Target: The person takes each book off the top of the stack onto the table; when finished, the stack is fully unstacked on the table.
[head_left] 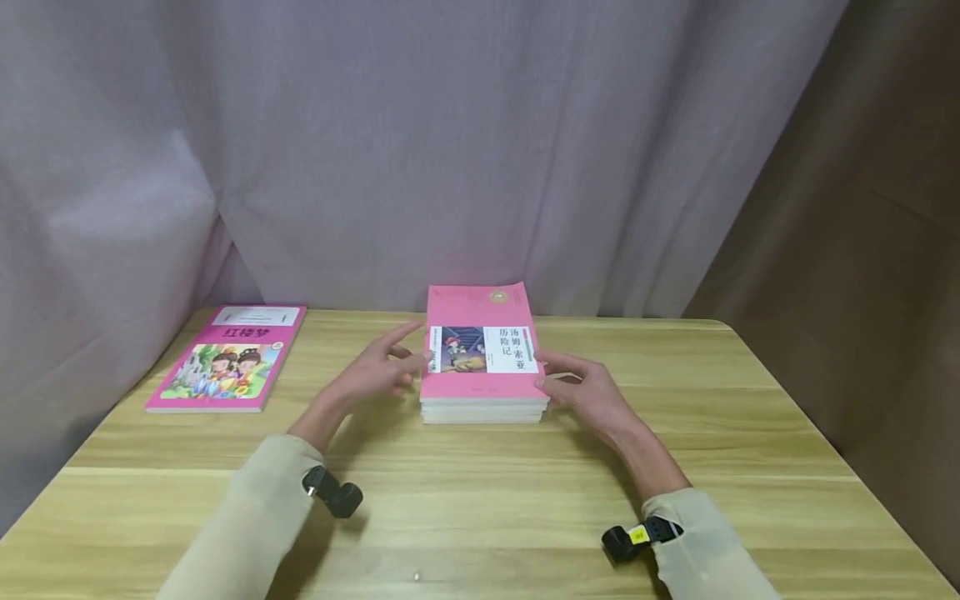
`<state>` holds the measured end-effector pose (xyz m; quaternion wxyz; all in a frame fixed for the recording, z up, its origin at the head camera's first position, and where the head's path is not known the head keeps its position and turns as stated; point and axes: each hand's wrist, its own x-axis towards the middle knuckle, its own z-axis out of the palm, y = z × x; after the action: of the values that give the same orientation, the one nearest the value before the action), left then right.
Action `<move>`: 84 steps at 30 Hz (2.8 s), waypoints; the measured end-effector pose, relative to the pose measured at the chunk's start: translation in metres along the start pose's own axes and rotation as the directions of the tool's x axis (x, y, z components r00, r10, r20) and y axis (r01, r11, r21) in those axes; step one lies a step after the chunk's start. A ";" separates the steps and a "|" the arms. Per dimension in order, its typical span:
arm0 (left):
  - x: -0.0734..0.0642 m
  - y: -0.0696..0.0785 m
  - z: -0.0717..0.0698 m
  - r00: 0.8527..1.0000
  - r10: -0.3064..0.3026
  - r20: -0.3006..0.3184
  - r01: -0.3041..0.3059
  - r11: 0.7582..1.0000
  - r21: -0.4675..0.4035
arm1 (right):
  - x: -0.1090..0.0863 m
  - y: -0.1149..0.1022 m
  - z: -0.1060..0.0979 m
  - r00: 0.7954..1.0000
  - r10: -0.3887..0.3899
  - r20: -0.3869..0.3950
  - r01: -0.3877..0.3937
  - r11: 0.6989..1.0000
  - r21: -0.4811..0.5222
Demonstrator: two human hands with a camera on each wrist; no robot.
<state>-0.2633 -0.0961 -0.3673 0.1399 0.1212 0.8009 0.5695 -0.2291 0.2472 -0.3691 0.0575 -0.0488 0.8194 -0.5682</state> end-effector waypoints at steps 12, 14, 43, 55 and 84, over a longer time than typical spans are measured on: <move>0.018 0.001 0.017 0.999 -0.033 0.021 0.033 0.999 -0.026 | 0.000 0.003 -0.001 1.000 0.008 -0.005 -0.008 1.000 0.000; 0.019 0.001 0.018 0.999 -0.040 0.023 0.041 0.998 -0.046 | 0.000 0.003 0.000 1.000 0.008 -0.007 -0.008 1.000 0.000; 0.001 -0.009 0.004 0.995 -0.099 -0.026 0.095 0.987 -0.126 | 0.003 0.008 0.002 1.000 0.026 -0.006 -0.026 1.000 -0.008; -0.008 -0.012 0.002 0.992 -0.117 -0.038 0.094 0.924 -0.371 | 0.005 0.005 0.001 0.999 0.035 -0.006 -0.035 0.999 -0.022; -0.040 -0.009 -0.012 0.994 -0.101 0.052 0.113 0.887 -0.448 | 0.005 0.004 -0.004 0.999 0.028 0.029 -0.028 0.999 0.015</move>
<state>-0.2307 -0.1234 -0.3692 0.2061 0.0488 0.6510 0.7289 -0.2350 0.2518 -0.3711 0.0775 -0.0451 0.8147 -0.5729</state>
